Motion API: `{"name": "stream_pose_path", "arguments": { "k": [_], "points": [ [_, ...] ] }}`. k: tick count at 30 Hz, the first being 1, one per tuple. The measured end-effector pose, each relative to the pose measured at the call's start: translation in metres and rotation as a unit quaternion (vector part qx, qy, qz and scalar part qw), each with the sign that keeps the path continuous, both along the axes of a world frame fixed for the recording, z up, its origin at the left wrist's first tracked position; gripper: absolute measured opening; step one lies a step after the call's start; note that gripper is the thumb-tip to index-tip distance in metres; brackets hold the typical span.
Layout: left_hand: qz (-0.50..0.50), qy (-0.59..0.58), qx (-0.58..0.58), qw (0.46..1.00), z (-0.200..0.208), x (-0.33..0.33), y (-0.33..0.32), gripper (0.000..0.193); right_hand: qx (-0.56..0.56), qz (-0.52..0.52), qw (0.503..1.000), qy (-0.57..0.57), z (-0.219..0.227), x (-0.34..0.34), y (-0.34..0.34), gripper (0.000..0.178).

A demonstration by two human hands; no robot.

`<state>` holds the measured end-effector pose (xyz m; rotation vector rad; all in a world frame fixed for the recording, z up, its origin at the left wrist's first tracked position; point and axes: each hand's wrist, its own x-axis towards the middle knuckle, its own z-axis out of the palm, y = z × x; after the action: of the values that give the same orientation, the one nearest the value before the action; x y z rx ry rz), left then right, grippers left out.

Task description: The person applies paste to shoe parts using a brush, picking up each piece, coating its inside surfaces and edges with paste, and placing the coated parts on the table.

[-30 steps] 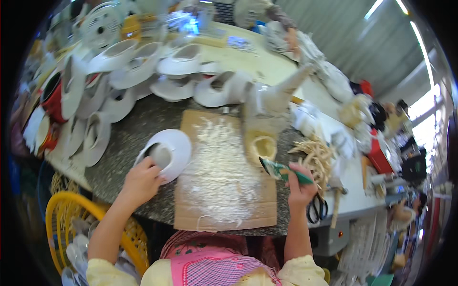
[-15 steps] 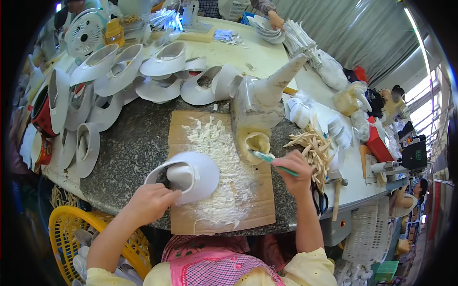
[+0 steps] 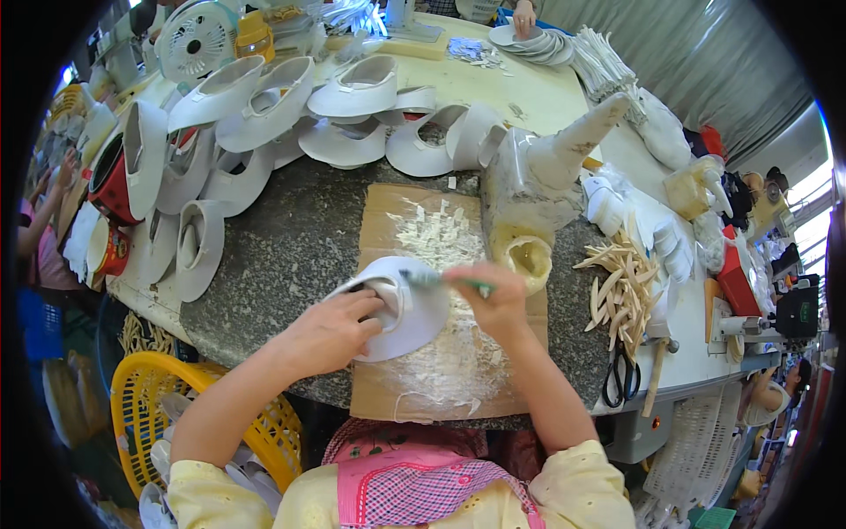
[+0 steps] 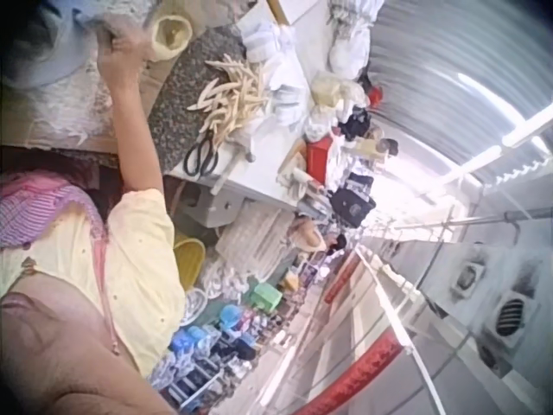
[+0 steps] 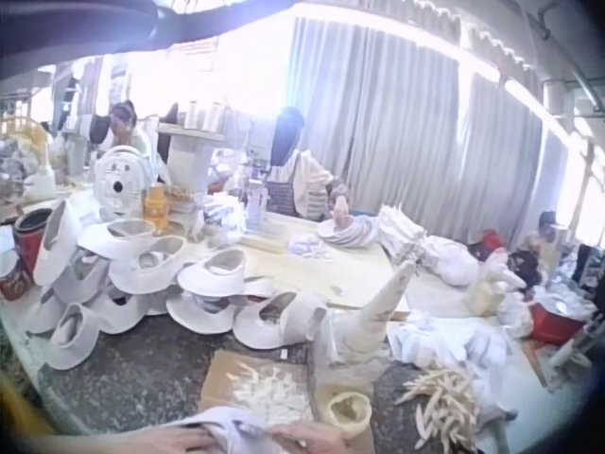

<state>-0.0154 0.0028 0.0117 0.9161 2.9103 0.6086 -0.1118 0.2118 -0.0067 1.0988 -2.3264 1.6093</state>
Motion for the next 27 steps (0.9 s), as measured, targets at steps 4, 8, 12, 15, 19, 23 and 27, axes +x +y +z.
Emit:
{"name": "stream_pose_path", "arguments": {
  "k": [4,8,12,15,19,23,27],
  "points": [
    [0.041,-0.125,0.030,0.991,0.003,0.000,-0.005,0.028,0.033,0.139,0.985,-0.098,0.004,0.008,0.012,0.016],
    [0.021,-0.153,-0.001,0.988,0.009,-0.006,-0.005,0.022,-0.041,0.015,0.996,-0.074,0.006,-0.017,-0.015,0.015],
    [-0.010,-0.104,0.061,0.993,0.004,-0.001,-0.004,0.018,0.029,0.083,0.987,-0.133,-0.006,0.006,0.010,0.015],
    [-0.009,-0.140,0.036,0.990,0.013,-0.005,0.001,0.016,-0.024,0.120,0.961,-0.246,0.004,0.028,0.022,0.015],
    [0.007,-0.170,-0.057,0.984,0.035,-0.002,0.004,0.014,-0.166,-0.125,0.976,-0.062,0.043,0.004,0.055,0.011],
    [0.147,0.019,0.177,0.973,0.040,-0.002,0.008,0.011,-0.002,-0.172,0.981,0.092,0.030,-0.026,0.075,0.012],
    [0.317,0.050,0.186,0.929,0.026,0.015,0.017,0.012,0.013,-0.109,0.974,0.199,0.048,-0.023,0.090,0.010]
  ]
}}
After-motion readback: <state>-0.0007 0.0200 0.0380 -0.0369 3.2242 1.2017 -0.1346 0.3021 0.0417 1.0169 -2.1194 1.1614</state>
